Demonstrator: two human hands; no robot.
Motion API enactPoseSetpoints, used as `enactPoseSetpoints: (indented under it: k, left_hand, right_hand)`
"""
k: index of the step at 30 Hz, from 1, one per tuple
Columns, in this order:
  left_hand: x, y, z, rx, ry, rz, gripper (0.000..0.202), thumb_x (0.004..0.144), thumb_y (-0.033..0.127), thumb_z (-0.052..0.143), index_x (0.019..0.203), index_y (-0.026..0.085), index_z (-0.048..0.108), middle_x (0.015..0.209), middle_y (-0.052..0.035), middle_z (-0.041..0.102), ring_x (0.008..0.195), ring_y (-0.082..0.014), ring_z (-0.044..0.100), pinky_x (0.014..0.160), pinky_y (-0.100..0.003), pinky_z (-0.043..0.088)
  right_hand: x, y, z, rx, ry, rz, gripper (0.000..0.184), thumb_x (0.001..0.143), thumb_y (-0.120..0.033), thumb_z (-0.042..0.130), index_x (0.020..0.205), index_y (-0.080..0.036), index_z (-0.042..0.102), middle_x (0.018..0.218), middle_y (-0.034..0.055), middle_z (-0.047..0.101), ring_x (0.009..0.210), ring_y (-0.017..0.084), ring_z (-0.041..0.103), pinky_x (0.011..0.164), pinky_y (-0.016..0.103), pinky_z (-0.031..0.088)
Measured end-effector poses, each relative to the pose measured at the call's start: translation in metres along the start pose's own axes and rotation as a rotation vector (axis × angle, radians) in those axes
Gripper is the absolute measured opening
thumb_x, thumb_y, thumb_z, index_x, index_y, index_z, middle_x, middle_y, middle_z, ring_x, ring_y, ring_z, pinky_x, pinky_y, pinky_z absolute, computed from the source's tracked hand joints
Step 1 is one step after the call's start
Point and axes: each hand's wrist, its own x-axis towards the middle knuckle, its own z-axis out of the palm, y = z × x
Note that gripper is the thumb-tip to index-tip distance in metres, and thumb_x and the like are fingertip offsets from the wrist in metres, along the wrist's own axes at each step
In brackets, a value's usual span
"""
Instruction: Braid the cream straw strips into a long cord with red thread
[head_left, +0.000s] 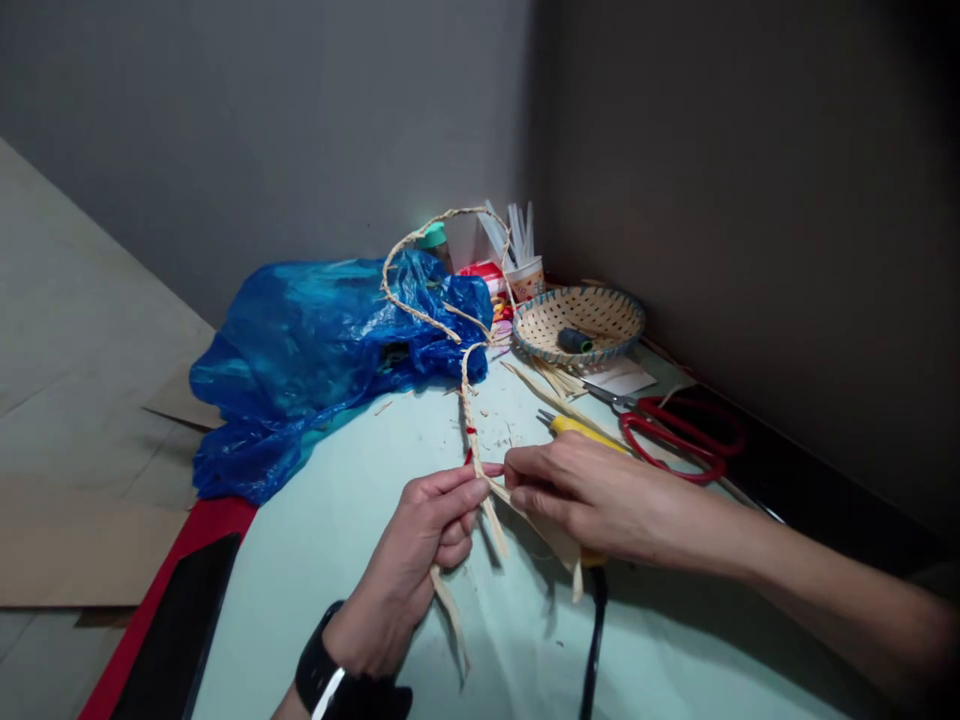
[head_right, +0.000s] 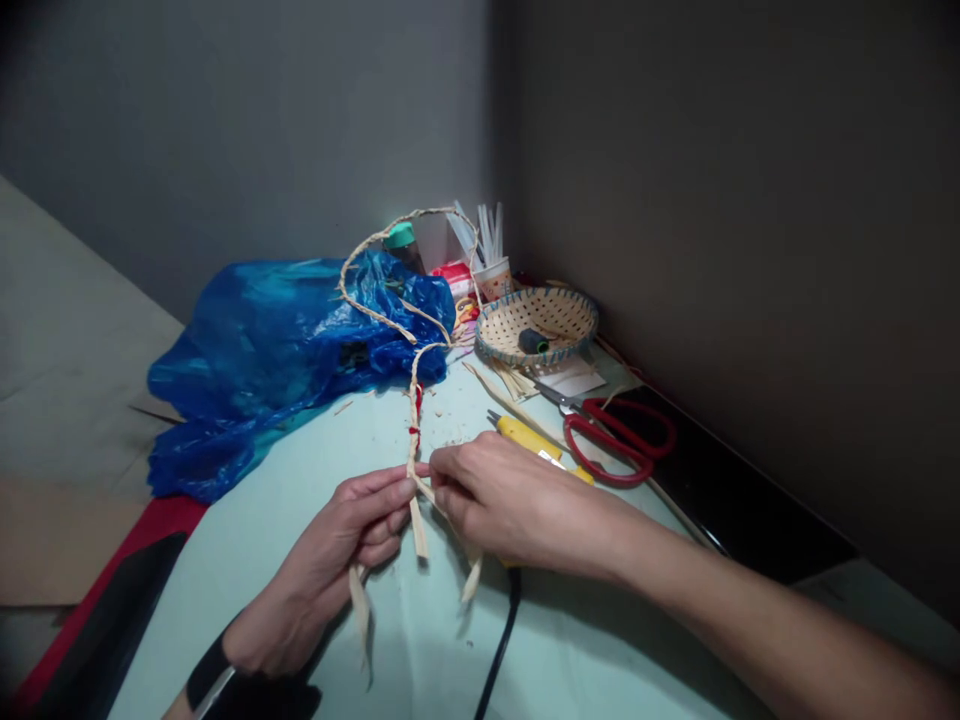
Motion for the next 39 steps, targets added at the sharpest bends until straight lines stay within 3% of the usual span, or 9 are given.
enactPoseSetpoints:
  k: [4, 9, 17, 22, 27, 32, 37, 39]
  left_hand:
    - [0.000, -0.002, 0.005, -0.026, 0.058, 0.013, 0.020, 0.077, 0.028, 0.069, 0.087, 0.011, 0.065, 0.047, 0.0118, 0.017, 0.041, -0.0021, 0.007, 0.037, -0.018, 0.006]
    - [0.000, -0.003, 0.008, -0.055, 0.091, -0.002, 0.023, 0.073, 0.029, 0.074, 0.069, 0.013, 0.059, 0.048, 0.0121, 0.014, 0.042, -0.0018, 0.006, 0.038, -0.018, 0.005]
    - [0.001, -0.001, 0.000, 0.155, 0.125, 0.026, 0.025, 0.075, 0.033, 0.068, 0.078, 0.008, 0.065, 0.050, 0.0044, 0.042, 0.041, -0.0008, 0.021, 0.041, -0.020, 0.005]
    - [0.004, -0.005, -0.001, 0.170, 0.162, 0.025, 0.024, 0.075, 0.030, 0.066, 0.083, 0.008, 0.066, 0.045, 0.0038, 0.045, 0.040, -0.0017, 0.022, 0.043, -0.021, 0.007]
    - [0.004, -0.005, 0.005, 0.217, 0.141, 0.044, 0.021, 0.075, 0.030, 0.063, 0.080, 0.009, 0.064, 0.037, 0.0055, 0.042, 0.034, -0.0028, 0.023, 0.040, -0.020, 0.009]
    - [0.004, -0.005, 0.009, 0.243, 0.112, 0.131, 0.018, 0.073, 0.028, 0.061, 0.073, 0.010, 0.062, 0.057, -0.0014, 0.060, 0.032, -0.0015, 0.030, 0.036, -0.021, 0.014]
    - [0.006, -0.005, 0.007, 0.308, 0.105, 0.110, 0.015, 0.074, 0.025, 0.056, 0.067, 0.012, 0.060, 0.031, 0.0084, 0.034, 0.030, -0.0039, 0.022, 0.037, -0.021, 0.012]
    - [0.006, -0.004, 0.007, 0.313, 0.102, 0.094, 0.015, 0.074, 0.026, 0.055, 0.066, 0.013, 0.058, 0.030, 0.0082, 0.034, 0.030, -0.0045, 0.022, 0.036, -0.021, 0.011]
  right_hand:
    - [-0.001, -0.001, 0.004, -0.031, 0.001, 0.011, 0.022, 0.092, -0.029, 0.039, 0.084, -0.019, 0.055, 0.067, 0.0004, 0.055, 0.060, 0.011, 0.043, 0.055, 0.025, 0.025]
    - [-0.001, 0.002, 0.007, -0.070, -0.011, 0.026, 0.021, 0.092, -0.032, 0.040, 0.082, -0.019, 0.053, 0.064, -0.0007, 0.050, 0.054, 0.009, 0.035, 0.051, 0.024, 0.022]
    - [0.002, 0.001, 0.003, -0.108, -0.041, 0.009, 0.024, 0.093, -0.032, 0.038, 0.081, -0.019, 0.053, 0.065, 0.0004, 0.054, 0.053, 0.010, 0.035, 0.050, 0.023, 0.022]
    - [0.008, -0.012, -0.024, -0.212, 0.023, 0.052, 0.015, 0.087, -0.026, 0.047, 0.093, -0.022, 0.060, 0.067, 0.0018, 0.058, 0.056, 0.011, 0.043, 0.051, 0.023, 0.024]
    - [0.052, -0.012, -0.062, -0.310, 0.219, -0.067, 0.016, 0.085, -0.017, 0.047, 0.087, -0.019, 0.063, 0.072, 0.0026, 0.064, 0.060, 0.011, 0.050, 0.055, 0.022, 0.030]
    - [0.129, 0.008, -0.085, -0.331, 0.358, -0.032, 0.019, 0.085, -0.015, 0.047, 0.090, -0.016, 0.066, 0.086, 0.0073, 0.068, 0.076, 0.015, 0.059, 0.062, 0.022, 0.034]
    - [0.173, 0.027, -0.077, -0.336, 0.357, 0.027, 0.024, 0.087, -0.032, 0.051, 0.088, -0.015, 0.068, 0.082, 0.0093, 0.069, 0.075, 0.018, 0.061, 0.060, 0.023, 0.036]
    - [0.177, 0.029, -0.064, -0.342, 0.366, 0.020, 0.020, 0.084, -0.031, 0.055, 0.093, -0.017, 0.066, 0.087, 0.0080, 0.069, 0.077, 0.018, 0.062, 0.061, 0.022, 0.037]
